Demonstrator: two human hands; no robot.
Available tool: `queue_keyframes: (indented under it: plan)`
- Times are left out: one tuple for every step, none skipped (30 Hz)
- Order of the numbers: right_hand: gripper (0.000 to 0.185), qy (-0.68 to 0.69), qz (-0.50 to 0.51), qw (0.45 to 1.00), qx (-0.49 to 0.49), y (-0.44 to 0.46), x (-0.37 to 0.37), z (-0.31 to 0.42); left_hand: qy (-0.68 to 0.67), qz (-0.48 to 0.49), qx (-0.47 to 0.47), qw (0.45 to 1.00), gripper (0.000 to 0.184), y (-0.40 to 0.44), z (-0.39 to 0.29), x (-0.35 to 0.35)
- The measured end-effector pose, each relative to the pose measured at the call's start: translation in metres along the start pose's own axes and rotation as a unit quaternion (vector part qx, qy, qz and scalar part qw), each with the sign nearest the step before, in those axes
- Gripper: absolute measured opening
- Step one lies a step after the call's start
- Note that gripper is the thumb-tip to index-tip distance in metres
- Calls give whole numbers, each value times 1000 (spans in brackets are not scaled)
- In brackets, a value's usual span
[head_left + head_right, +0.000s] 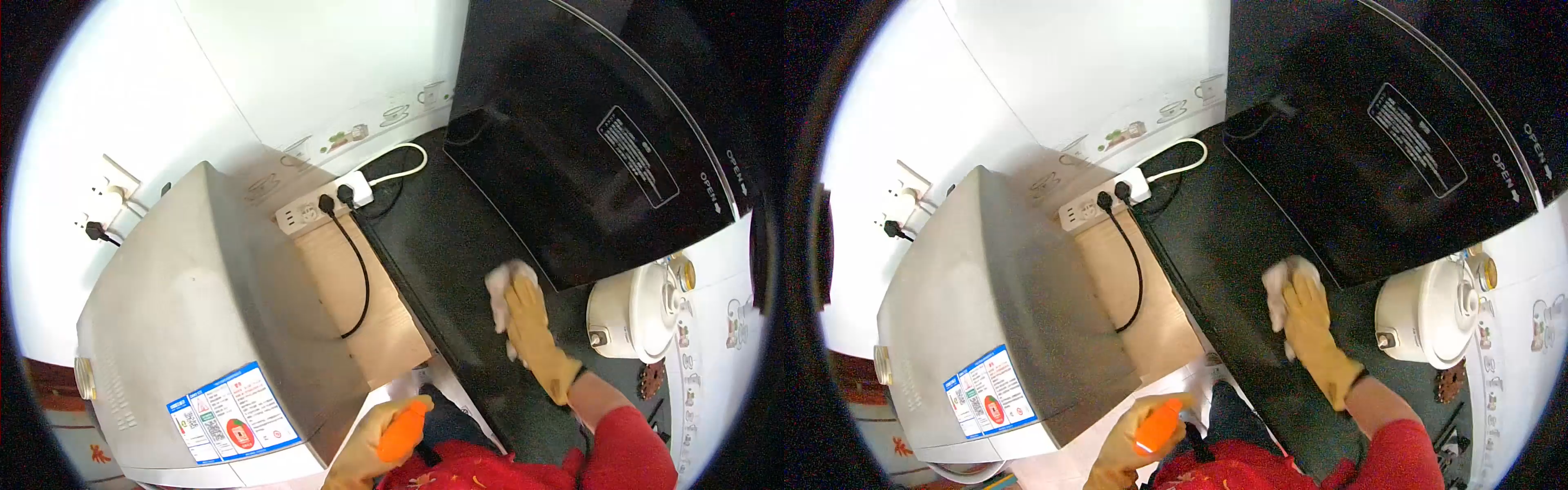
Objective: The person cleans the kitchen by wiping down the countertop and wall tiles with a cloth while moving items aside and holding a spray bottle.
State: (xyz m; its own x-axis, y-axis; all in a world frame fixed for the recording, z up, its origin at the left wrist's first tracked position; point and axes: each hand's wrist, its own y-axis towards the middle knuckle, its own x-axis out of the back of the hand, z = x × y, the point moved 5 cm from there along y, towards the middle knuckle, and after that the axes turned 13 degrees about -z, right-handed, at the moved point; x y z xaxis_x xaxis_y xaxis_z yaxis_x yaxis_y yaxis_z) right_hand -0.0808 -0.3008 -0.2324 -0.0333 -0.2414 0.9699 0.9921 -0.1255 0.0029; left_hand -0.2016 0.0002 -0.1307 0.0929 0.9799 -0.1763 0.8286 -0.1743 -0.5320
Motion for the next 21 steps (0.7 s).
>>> queue_keyframes:
  plan:
    - [40,16,-228,953,201,9,18,24,17,33,-10,999,38,2,6,2]
    - [41,5,-234,951,200,45,10,39,36,67,-21,997,38,3,10,1]
    - [41,-6,-240,950,199,80,1,54,5,-3,-7,1000,41,-3,3,-1]
    - [42,-17,-246,949,197,116,-7,68,10,-6,-7,1000,41,-5,1,-3]
    - [44,15,-267,939,215,150,-11,89,-6,-12,-10,1000,41,-6,0,-3]
    - [43,37,-223,954,195,176,-10,112,-21,-19,-14,1000,42,-7,-1,-3]
    - [43,114,-259,955,89,215,-45,121,-25,-16,-21,999,42,-8,1,-5]
    - [45,11,-192,975,111,223,-46,147,-19,-19,-19,999,42,-9,5,-5]
    - [46,43,-276,957,76,221,-60,159,-22,-18,-26,999,41,-9,9,-3]
    - [39,81,-283,953,63,218,-63,165,-29,-16,-29,999,41,-15,13,-5]
    - [33,107,-171,979,34,215,-68,170,80,-58,-142,985,39,-18,-2,-11]
    - [28,128,-62,990,3,207,-60,174,75,-50,-146,985,39,-13,0,-10]
    - [23,319,13,939,-127,174,-11,183,17,-9,-73,997,38,-9,12,-7]
    - [21,360,23,928,-90,155,-10,186,-37,31,3,999,38,-10,21,-8]
    - [19,401,36,914,-53,135,-9,189,-17,36,-28,999,39,-14,10,-15]
    - [25,282,-13,948,146,128,-54,186,-14,41,-28,999,39,-14,6,-20]
    - [25,281,-16,949,142,108,-66,169,-18,60,-27,998,39,-17,1,-26]
    - [29,256,-124,918,276,79,-62,156,-22,80,-27,996,39,-22,0,-30]
    - [35,219,-228,860,401,43,-55,141,6,35,-66,997,38,-28,-3,-31]
    - [42,215,-193,868,403,13,-50,122,7,41,-63,997,38,-31,0,-26]
    - [48,209,-154,877,404,-22,-38,103,40,77,-87,992,43,-30,2,-21]
